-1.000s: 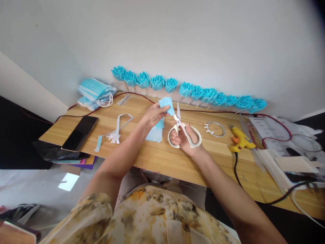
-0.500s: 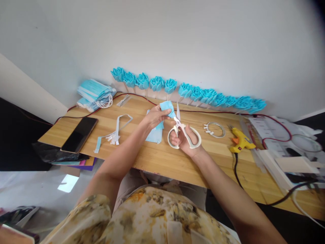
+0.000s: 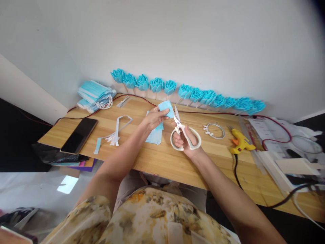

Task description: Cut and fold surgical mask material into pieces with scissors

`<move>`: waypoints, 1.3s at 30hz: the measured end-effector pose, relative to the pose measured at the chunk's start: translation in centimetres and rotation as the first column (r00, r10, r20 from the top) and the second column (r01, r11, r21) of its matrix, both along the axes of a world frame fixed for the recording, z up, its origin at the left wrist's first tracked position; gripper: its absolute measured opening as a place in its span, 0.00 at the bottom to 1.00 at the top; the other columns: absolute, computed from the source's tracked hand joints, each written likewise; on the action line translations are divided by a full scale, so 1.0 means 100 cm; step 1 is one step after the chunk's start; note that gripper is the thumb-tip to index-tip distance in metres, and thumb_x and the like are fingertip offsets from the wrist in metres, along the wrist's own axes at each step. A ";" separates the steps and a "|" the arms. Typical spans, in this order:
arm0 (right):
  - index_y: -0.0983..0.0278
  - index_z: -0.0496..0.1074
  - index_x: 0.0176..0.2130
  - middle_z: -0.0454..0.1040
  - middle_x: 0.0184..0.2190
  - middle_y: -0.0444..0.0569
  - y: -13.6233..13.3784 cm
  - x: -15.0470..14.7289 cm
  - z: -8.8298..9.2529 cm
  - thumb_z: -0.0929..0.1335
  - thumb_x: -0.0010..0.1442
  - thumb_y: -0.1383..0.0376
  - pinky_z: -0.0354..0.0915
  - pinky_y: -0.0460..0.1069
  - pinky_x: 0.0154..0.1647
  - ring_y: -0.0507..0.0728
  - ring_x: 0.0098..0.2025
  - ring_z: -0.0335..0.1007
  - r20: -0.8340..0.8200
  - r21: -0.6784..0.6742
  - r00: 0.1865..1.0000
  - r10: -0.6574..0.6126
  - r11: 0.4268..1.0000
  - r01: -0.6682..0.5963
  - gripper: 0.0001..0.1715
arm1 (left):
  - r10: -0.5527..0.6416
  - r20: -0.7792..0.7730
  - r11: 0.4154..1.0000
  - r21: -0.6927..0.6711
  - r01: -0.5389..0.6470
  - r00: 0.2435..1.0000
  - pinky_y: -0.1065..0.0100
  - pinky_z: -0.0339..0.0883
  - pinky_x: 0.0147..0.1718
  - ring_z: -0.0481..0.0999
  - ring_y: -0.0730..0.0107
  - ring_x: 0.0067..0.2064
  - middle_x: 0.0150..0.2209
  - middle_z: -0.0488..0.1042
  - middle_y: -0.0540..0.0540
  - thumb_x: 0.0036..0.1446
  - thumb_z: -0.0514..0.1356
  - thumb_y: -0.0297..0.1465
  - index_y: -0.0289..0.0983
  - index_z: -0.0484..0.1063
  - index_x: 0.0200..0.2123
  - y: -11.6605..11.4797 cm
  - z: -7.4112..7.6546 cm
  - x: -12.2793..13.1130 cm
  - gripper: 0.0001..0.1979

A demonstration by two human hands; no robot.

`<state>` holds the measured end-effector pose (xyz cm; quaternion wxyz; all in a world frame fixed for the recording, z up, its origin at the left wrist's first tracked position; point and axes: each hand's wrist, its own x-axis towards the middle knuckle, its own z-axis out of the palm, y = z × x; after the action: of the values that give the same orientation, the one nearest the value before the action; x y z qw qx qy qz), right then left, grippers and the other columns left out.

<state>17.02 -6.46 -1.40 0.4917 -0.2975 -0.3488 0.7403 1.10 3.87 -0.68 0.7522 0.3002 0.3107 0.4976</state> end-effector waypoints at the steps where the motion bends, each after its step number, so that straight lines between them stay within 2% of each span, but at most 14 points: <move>1: 0.62 0.76 0.45 0.63 0.20 0.38 0.000 0.000 0.000 0.76 0.53 0.43 0.50 0.44 0.16 0.47 0.18 0.49 0.012 0.004 1.000 -0.004 1.000 0.004 0.30 | -0.002 0.001 1.000 0.000 0.002 1.000 0.78 0.69 0.25 0.76 0.80 0.25 0.25 0.78 0.53 0.48 0.72 0.20 0.32 0.74 0.32 0.000 0.001 0.000 0.11; 6: 0.62 0.74 0.41 0.60 0.18 0.36 -0.002 -0.002 0.002 0.74 0.55 0.43 0.48 0.43 0.15 0.46 0.17 0.48 0.086 0.032 0.996 -0.014 0.999 0.011 0.28 | -0.003 -0.005 1.000 -0.009 0.003 1.000 0.77 0.69 0.25 0.75 0.80 0.24 0.25 0.77 0.53 0.48 0.73 0.20 0.31 0.73 0.31 0.000 0.002 0.000 0.11; 16: 0.63 0.73 0.48 0.60 0.16 0.34 0.000 -0.003 -0.005 0.75 0.53 0.42 0.45 0.43 0.14 0.46 0.15 0.46 0.149 0.072 0.987 -0.059 0.996 0.049 0.35 | -0.030 0.012 0.999 0.013 0.029 0.999 0.77 0.69 0.25 0.76 0.79 0.24 0.24 0.77 0.52 0.50 0.72 0.20 0.31 0.74 0.30 -0.001 0.004 -0.001 0.09; 19: 0.62 0.73 0.49 0.61 0.17 0.35 0.000 -0.001 -0.004 0.74 0.54 0.41 0.46 0.44 0.15 0.47 0.16 0.48 0.158 0.078 0.987 -0.022 0.997 0.010 0.35 | -0.025 0.024 1.000 0.015 0.025 0.999 0.76 0.70 0.25 0.76 0.78 0.24 0.25 0.78 0.51 0.52 0.71 0.22 0.31 0.75 0.30 -0.002 0.007 -0.003 0.08; 23: 0.61 0.73 0.47 0.67 0.22 0.40 -0.002 -0.001 0.000 0.73 0.56 0.41 0.53 0.46 0.19 0.49 0.19 0.55 0.139 0.054 0.988 0.061 0.996 -0.069 0.31 | -0.018 0.024 0.999 0.039 0.017 1.000 0.76 0.70 0.25 0.76 0.78 0.24 0.23 0.77 0.52 0.54 0.71 0.23 0.32 0.75 0.30 -0.002 0.007 -0.004 0.07; 26: 0.60 0.73 0.46 0.67 0.23 0.41 -0.002 -0.001 0.001 0.72 0.56 0.41 0.56 0.48 0.23 0.51 0.22 0.58 0.118 0.042 0.989 0.088 0.995 -0.094 0.30 | 0.009 0.015 0.999 0.031 -0.009 1.000 0.76 0.68 0.24 0.75 0.79 0.23 0.23 0.77 0.52 0.53 0.71 0.24 0.32 0.74 0.29 -0.002 0.007 -0.004 0.08; 39: 0.60 0.73 0.45 0.67 0.22 0.41 0.000 0.001 0.002 0.74 0.53 0.41 0.55 0.48 0.24 0.51 0.22 0.58 0.102 0.005 0.988 0.120 0.993 -0.121 0.31 | 0.060 -0.011 0.998 0.032 -0.060 0.998 0.75 0.67 0.24 0.75 0.79 0.23 0.23 0.76 0.53 0.51 0.73 0.24 0.32 0.74 0.28 -0.002 0.006 -0.004 0.09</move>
<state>17.09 -6.49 -1.22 0.4294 -0.3102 -0.3949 0.7506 0.69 3.72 -0.10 0.7301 0.3057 0.3160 0.5231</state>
